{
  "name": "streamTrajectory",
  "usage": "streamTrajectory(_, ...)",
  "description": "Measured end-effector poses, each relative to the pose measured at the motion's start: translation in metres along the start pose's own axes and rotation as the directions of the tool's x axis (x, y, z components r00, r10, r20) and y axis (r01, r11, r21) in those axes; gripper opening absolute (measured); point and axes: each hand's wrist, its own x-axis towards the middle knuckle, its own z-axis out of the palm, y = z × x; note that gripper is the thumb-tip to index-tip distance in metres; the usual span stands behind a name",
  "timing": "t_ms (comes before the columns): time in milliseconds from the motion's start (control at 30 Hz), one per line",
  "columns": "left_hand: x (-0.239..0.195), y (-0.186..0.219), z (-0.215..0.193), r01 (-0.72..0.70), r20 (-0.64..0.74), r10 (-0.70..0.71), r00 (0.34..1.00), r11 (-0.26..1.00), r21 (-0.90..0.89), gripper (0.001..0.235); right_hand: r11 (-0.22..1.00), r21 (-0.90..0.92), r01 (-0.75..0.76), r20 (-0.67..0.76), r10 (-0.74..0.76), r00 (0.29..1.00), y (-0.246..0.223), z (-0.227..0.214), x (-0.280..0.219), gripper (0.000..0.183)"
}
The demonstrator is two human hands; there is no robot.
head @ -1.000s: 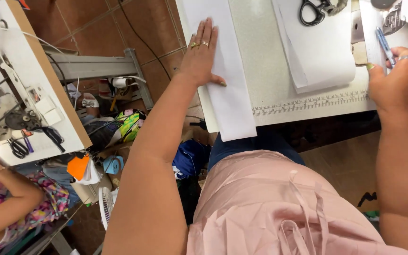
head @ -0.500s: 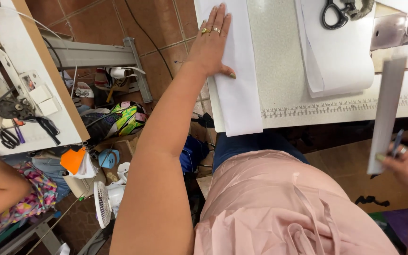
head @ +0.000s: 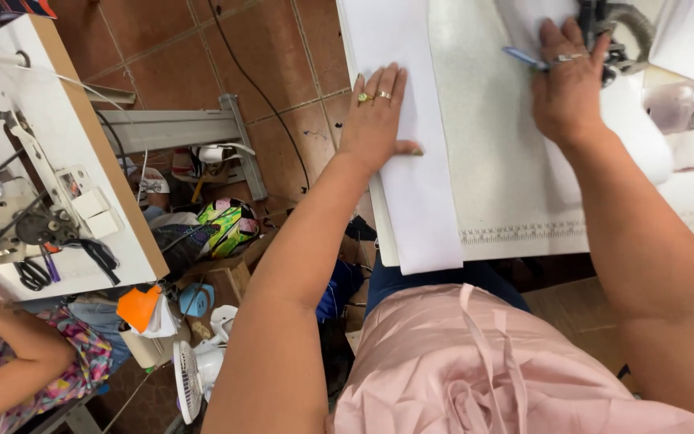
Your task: Measuring, marking, and cutting fabric or paper patterns on a workbench in a sewing factory.
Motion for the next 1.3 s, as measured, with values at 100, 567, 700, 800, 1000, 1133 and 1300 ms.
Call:
streamTrajectory(100,0.010,-0.008,0.023,-0.076,-0.210,0.053,0.976,0.992,-0.101,0.126,0.962,-0.262,0.070,0.019,-0.067,0.998,0.055,-0.008,-0.008,0.055)
streamTrajectory(567,0.024,-0.023,0.041,-0.145,-0.299,0.108,0.948,0.984,-0.103,0.141,0.907,-0.333,0.256,0.085,-0.241,0.967,0.044,-0.033,0.061,0.052)
streamTrajectory(700,0.035,-0.013,0.035,-0.048,-0.261,0.029,0.965,0.997,-0.065,0.162,0.840,-0.488,0.239,0.103,-0.216,0.971,0.080,-0.021,0.074,0.048)
streamTrajectory(800,0.039,-0.003,0.022,0.058,-0.155,-0.045,0.987,0.995,0.081,0.169,0.938,-0.337,0.079,0.183,-0.017,0.983,0.072,-0.023,0.081,0.019)
streamTrajectory(1000,0.045,0.004,0.017,0.105,-0.053,-0.096,0.994,0.975,0.195,0.167,0.973,-0.223,0.060,0.182,-0.019,0.983,0.039,-0.030,0.090,0.053)
streamTrajectory(1133,0.046,0.006,0.024,0.143,-0.127,-0.116,0.985,0.964,0.225,0.166,0.818,-0.572,0.065,0.161,0.034,0.986,0.033,-0.024,0.078,0.020)
streamTrajectory(1300,0.046,0.000,0.014,0.142,-0.132,-0.113,0.985,0.961,0.236,0.163,0.908,-0.271,0.320,-0.149,-0.368,0.918,-0.041,0.005,0.094,0.037)
